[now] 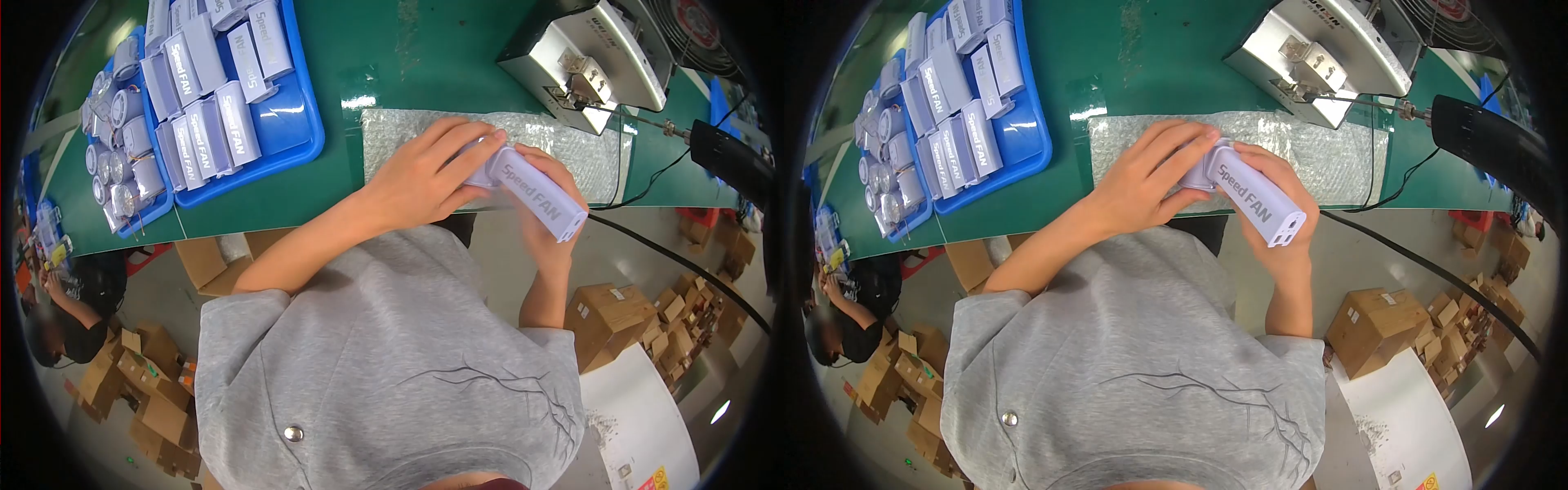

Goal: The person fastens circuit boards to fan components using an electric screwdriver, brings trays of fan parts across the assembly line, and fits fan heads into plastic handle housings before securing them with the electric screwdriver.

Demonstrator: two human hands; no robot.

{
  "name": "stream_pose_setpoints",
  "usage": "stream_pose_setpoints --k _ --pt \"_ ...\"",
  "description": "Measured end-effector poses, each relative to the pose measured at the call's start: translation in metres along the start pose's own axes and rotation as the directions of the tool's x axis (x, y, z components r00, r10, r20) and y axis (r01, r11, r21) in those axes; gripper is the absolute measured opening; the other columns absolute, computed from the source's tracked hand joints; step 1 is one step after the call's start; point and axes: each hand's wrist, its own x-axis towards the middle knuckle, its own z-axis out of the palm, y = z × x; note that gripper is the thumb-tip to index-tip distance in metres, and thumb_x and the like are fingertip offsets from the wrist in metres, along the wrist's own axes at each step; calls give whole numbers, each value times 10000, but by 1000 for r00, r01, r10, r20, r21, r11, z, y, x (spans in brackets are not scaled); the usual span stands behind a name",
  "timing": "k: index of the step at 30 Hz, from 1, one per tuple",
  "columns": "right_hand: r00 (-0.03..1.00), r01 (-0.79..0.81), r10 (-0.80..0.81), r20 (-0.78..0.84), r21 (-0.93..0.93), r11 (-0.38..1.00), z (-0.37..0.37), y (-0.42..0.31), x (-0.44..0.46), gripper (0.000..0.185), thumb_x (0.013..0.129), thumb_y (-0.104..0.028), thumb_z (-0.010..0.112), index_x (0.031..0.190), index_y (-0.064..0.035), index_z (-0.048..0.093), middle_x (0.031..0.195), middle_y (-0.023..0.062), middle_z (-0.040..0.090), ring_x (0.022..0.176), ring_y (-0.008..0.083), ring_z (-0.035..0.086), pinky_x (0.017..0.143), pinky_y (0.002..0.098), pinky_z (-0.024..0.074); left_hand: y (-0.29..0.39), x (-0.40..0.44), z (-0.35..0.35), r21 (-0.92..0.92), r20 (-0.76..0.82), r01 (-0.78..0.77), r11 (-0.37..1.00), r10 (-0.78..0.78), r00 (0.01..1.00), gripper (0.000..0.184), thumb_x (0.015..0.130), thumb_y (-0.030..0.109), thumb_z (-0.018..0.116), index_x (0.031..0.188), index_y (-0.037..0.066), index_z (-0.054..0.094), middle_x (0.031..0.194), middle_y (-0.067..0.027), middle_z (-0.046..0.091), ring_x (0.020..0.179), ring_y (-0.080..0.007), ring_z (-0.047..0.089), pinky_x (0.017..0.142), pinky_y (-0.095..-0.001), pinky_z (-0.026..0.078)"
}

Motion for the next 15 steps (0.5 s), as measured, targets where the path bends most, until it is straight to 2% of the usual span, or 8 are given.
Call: stream_pose_setpoints --k 4,7,9,12,15 --pt "999 -23 23 -35 5 1000 2 -2 -2 426 783 113 772 1177 22 639 1228 182 686 1129 243 661 987 355 534 -1 0 1 -6 -18 -16 1000 15 1000 747 749 211 827 1401 -5 534 1316 -186 578 1131 -390 578 961 -463 515" --pt "998 -69 69 3 5 998 -6 -4 3 428 774 114 773 1174 23 647 1223 179 691 1116 242 665 981 352 535 -2 2 1 -11 -22 -33 999 33 999 746 746 214 829 1397 -7 538 1322 -180 581 1119 -387 585 958 -460 517" --pt "993 19 -19 114 -5 1000 -11 -2 10 454 755 116 781 1182 30 655 1192 181 700 1043 258 693 887 334 561 -1 2 0 -21 -28 -57 998 57 998 729 746 215 829 1381 -9 551 1319 -173 583 1107 -382 590 949 -454 521" --pt "988 18 -15 155 -16 1000 -14 -6 15 417 759 108 771 1154 26 664 1208 185 700 1077 250 675 947 340 538 -2 1 0 -56 -20 -31 998 29 999 715 746 213 834 1368 -9 558 1304 -168 587 1106 -379 589 941 -449 525" --pt "987 28 -20 162 -47 998 -16 -2 13 403 765 107 760 1149 33 659 1197 190 702 1065 256 678 942 338 537 -1 2 -1 -65 -21 -2 998 0 1000 709 741 202 841 1357 -8 560 1284 -166 589 1104 -377 587 932 -446 528"
